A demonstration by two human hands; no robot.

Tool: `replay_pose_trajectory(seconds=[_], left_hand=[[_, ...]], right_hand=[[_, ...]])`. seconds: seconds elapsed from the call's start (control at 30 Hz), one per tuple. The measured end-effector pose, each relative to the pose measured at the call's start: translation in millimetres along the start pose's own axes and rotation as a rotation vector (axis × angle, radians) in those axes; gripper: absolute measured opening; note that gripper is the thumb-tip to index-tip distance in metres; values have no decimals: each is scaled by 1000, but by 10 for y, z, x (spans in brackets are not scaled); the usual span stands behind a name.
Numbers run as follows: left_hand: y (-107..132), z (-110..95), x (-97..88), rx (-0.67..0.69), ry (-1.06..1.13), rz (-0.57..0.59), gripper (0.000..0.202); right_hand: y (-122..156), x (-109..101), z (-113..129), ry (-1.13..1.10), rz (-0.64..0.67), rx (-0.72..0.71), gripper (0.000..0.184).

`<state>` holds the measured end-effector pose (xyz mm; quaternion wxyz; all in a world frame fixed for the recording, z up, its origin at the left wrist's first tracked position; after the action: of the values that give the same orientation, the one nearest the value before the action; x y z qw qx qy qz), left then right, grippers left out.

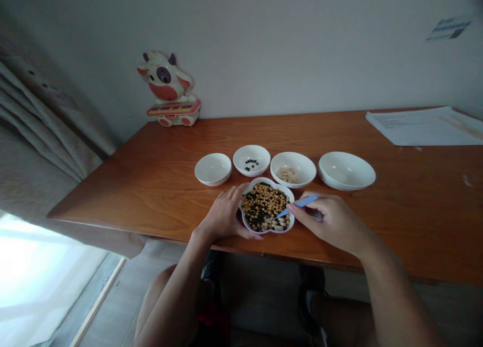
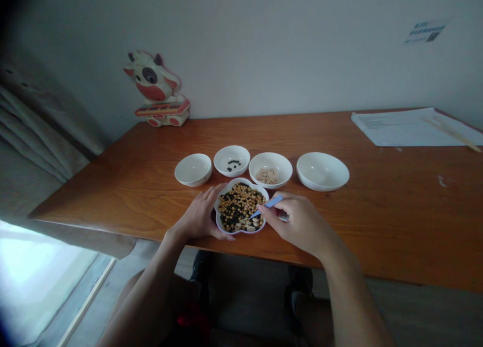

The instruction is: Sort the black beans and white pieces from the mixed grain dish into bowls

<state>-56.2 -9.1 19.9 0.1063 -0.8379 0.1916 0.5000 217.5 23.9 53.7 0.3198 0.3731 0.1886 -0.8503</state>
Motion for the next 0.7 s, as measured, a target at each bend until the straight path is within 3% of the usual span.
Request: replay_pose_trajectory(seconds=[0.7], left_hand=[[-5,24,11,41,-2,-30,129]], right_hand=[[-24,65,98,66,-40,-85,21]])
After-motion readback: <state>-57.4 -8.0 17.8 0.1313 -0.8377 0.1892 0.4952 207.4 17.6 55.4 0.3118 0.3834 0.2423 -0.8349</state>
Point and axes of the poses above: each hand's wrist, its own y-axis away from the middle knuckle, its own x-axis out of the palm, z = x × y, the point moved 1 cm from there along -y, towards the middle knuckle, and after that the axes turned 11 degrees about z, right-handed, at the moved point
